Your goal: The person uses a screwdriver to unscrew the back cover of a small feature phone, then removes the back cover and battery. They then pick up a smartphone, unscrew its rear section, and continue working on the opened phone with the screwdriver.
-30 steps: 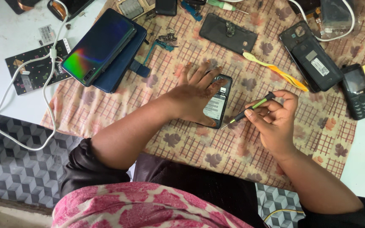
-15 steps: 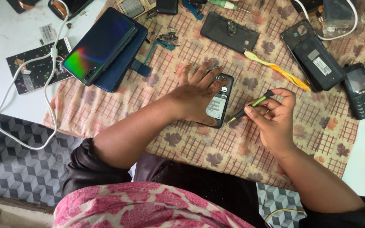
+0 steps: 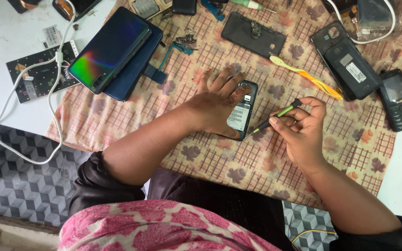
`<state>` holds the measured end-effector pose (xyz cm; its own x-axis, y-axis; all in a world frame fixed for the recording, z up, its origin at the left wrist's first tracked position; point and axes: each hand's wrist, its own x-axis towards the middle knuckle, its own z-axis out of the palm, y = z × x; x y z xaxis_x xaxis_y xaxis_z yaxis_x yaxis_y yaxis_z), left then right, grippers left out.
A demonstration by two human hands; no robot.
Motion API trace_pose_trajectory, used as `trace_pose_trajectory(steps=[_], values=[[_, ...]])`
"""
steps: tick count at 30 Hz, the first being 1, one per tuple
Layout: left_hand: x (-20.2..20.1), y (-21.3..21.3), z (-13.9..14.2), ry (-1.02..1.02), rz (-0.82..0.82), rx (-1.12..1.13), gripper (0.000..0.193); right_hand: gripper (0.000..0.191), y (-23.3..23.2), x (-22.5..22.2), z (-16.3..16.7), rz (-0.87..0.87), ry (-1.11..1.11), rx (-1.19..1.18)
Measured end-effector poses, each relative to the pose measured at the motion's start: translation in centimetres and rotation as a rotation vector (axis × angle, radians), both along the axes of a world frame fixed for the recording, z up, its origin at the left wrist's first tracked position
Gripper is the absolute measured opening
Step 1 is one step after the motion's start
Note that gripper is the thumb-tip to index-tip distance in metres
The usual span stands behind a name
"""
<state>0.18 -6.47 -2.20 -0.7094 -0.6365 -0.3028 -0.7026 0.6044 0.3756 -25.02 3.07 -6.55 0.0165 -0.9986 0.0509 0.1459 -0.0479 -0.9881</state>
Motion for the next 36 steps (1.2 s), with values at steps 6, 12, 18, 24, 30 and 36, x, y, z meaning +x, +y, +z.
trace_pose_trajectory(steps=[6,12,18,24,30,36], values=[[0.0,0.0,0.0,0.011,-0.001,0.0,0.124,0.059,0.0,0.0,0.0,0.004,0.005,0.007],[0.1,0.0,0.1,0.009,-0.002,-0.004,0.124,0.058,0.0,0.0,-0.1,0.014,0.014,-0.006],[0.1,0.0,0.1,0.014,-0.002,0.001,0.125,0.059,0.0,0.0,-0.3,0.015,0.007,-0.008],[0.1,0.0,0.1,0.021,-0.003,-0.012,0.125,0.06,0.3,0.3,0.0,-0.013,0.085,-0.051],[0.1,0.0,0.0,0.027,0.002,-0.012,0.123,0.061,1.0,0.8,1.0,-0.015,0.221,-0.125],[0.2,0.0,0.1,0.033,0.0,-0.009,0.124,0.061,1.4,1.1,1.4,-0.015,0.237,-0.168]])
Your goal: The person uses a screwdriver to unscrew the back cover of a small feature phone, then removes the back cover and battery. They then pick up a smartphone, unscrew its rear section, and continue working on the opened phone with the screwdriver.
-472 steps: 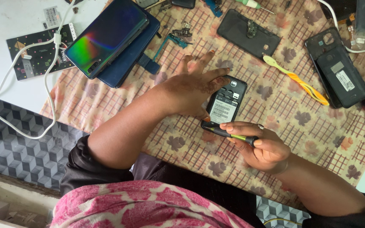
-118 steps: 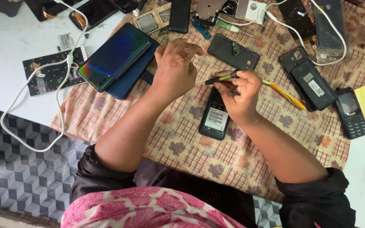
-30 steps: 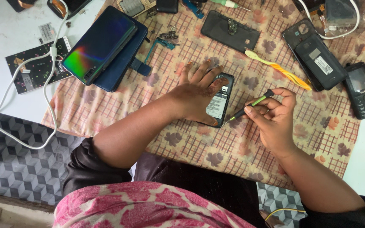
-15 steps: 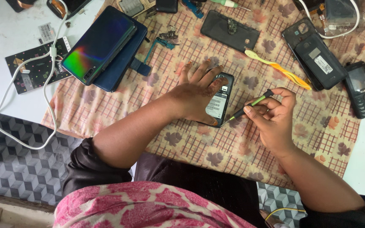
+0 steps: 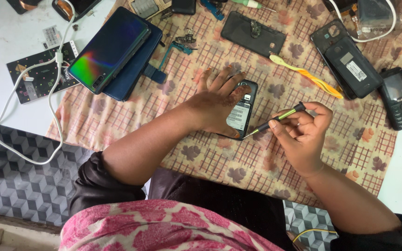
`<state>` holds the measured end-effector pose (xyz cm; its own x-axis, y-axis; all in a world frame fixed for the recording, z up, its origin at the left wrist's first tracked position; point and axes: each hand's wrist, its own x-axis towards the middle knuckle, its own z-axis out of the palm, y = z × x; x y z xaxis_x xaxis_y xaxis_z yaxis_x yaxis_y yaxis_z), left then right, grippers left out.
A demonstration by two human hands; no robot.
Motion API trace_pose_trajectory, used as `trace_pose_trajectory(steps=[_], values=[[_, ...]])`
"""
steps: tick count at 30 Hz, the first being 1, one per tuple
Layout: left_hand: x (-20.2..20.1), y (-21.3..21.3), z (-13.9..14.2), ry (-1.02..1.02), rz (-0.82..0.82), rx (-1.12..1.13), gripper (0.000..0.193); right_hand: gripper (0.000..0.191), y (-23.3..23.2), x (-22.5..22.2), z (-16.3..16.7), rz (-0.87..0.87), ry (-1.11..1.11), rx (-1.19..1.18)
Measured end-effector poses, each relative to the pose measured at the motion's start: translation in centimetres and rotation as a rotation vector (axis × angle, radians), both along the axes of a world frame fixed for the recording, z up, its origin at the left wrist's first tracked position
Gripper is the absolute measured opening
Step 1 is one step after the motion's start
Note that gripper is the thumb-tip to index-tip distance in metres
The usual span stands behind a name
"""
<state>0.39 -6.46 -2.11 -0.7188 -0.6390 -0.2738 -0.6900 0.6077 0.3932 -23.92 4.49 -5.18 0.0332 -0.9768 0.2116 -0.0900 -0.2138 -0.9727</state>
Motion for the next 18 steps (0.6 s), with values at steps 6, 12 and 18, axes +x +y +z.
trace_pose_trajectory(steps=[6,12,18], values=[[-0.1,0.0,0.1,-0.03,0.003,0.025,0.125,0.061,-0.2,-0.3,-0.1,0.008,0.017,-0.018],[-0.1,-0.1,0.2,-0.024,-0.008,0.034,0.127,0.065,0.6,-0.2,0.1,0.045,0.122,-0.235],[-0.1,0.0,0.2,-0.028,-0.008,0.021,0.124,0.066,0.9,0.2,-0.1,0.104,0.302,-0.487]])
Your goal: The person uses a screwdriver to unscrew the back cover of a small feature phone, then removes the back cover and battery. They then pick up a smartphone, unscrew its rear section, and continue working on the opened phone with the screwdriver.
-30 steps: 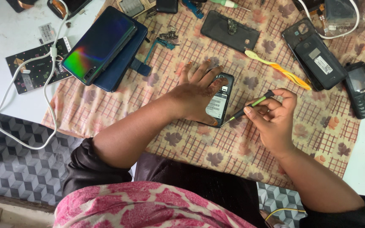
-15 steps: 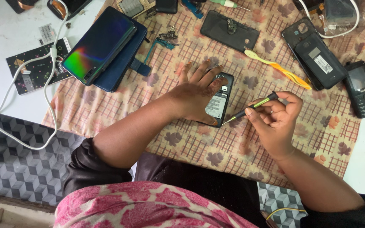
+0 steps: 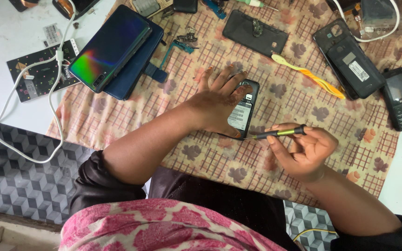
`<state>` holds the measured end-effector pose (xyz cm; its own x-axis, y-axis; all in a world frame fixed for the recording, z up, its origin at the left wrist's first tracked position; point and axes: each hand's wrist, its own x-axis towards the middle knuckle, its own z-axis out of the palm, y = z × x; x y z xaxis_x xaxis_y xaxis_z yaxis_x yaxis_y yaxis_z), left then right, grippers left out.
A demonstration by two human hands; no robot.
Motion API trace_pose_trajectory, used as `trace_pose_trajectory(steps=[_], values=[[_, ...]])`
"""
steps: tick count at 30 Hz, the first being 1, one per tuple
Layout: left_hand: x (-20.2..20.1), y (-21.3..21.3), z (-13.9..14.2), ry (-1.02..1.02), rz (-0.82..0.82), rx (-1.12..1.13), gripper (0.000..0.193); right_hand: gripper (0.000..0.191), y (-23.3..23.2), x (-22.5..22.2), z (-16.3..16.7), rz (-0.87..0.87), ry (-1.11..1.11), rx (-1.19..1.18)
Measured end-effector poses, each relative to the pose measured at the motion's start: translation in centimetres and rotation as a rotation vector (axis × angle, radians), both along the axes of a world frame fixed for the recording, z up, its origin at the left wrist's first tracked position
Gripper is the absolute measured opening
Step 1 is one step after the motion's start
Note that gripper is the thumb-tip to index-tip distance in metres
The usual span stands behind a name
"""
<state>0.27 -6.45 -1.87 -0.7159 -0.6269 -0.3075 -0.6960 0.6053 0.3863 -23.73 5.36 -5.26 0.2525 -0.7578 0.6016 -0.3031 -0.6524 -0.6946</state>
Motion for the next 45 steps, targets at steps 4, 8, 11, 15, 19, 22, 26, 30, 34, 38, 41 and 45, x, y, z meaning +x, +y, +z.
trace_pose_trajectory(steps=[4,8,11,15,19,22,26,30,34,38,41,45], values=[[0.1,0.0,0.0,0.009,-0.002,-0.003,0.123,0.065,-0.1,0.0,-0.2,0.003,0.003,-0.043],[0.1,0.0,0.0,0.007,-0.004,-0.006,0.122,0.064,0.0,-0.1,-0.4,0.014,0.011,-0.046],[0.1,0.0,0.1,0.001,0.001,0.004,0.124,0.065,0.1,-0.2,-0.5,0.022,0.015,-0.043],[0.0,0.0,0.3,-0.025,-0.002,0.012,0.125,0.067,0.0,-0.1,-0.4,0.063,-0.01,-0.056],[0.0,0.0,0.3,-0.015,-0.005,0.008,0.124,0.066,-0.5,0.2,0.6,0.155,0.032,-0.109],[-0.1,-0.1,0.2,0.005,-0.007,-0.001,0.123,0.062,-0.8,-0.1,1.9,0.291,0.11,-0.082],[-0.1,0.1,-0.1,0.029,0.001,-0.021,0.123,0.063,-0.9,0.1,2.8,0.422,0.209,-0.067],[-0.2,0.0,0.0,0.035,0.003,-0.028,0.124,0.068,-1.3,1.3,2.7,0.345,0.24,-0.189],[0.1,0.1,0.2,0.03,-0.002,-0.02,0.122,0.072,-1.8,1.6,3.3,0.326,0.218,-0.279],[0.0,0.1,0.3,0.03,0.006,-0.007,0.123,0.074,-1.9,1.4,3.9,0.377,0.24,-0.261],[0.0,0.2,0.2,0.025,0.005,-0.011,0.124,0.075,-1.9,1.4,3.4,0.36,0.212,-0.213],[-0.1,0.2,0.1,0.014,-0.001,-0.019,0.125,0.082,-1.9,1.2,2.7,0.224,0.169,-0.203]])
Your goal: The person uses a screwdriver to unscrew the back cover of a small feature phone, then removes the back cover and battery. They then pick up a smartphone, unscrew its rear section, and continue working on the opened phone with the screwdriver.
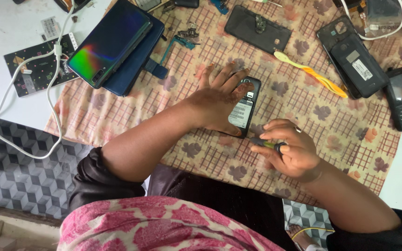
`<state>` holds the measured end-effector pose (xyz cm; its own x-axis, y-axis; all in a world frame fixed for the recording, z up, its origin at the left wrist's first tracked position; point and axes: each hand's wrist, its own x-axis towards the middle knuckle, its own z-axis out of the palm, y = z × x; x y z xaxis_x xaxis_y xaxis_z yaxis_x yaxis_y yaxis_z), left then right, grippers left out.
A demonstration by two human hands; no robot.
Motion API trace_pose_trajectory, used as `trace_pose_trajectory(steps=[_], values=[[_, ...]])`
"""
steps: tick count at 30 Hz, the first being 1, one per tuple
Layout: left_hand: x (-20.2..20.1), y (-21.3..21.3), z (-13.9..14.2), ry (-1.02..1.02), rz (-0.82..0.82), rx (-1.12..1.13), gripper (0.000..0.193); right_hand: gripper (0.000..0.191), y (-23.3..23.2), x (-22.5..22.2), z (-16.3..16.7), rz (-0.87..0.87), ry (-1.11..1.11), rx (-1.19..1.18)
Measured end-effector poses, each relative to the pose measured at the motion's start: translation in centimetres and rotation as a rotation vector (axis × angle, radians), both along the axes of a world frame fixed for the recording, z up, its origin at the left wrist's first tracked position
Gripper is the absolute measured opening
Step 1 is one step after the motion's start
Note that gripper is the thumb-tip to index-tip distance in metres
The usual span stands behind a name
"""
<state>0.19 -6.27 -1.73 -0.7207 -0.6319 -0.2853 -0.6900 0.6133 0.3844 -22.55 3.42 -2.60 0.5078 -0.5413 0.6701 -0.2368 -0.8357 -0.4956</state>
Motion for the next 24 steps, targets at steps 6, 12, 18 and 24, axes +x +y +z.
trace_pose_trajectory(steps=[6,12,18,24], values=[[0.0,-0.1,-0.1,-0.013,0.003,0.012,0.124,0.08,0.1,-0.6,0.2,0.173,-0.054,0.233],[-0.1,-0.2,-0.3,-0.011,-0.001,0.006,0.126,0.086,0.1,-0.6,-0.2,0.163,-0.061,0.061],[-0.1,-0.2,-0.2,0.005,0.002,0.01,0.124,0.081,0.2,-1.2,-0.1,0.188,0.026,0.105],[-0.1,-0.1,-0.4,0.029,0.005,-0.011,0.123,0.077,0.3,-1.9,0.2,0.181,0.069,0.262]])
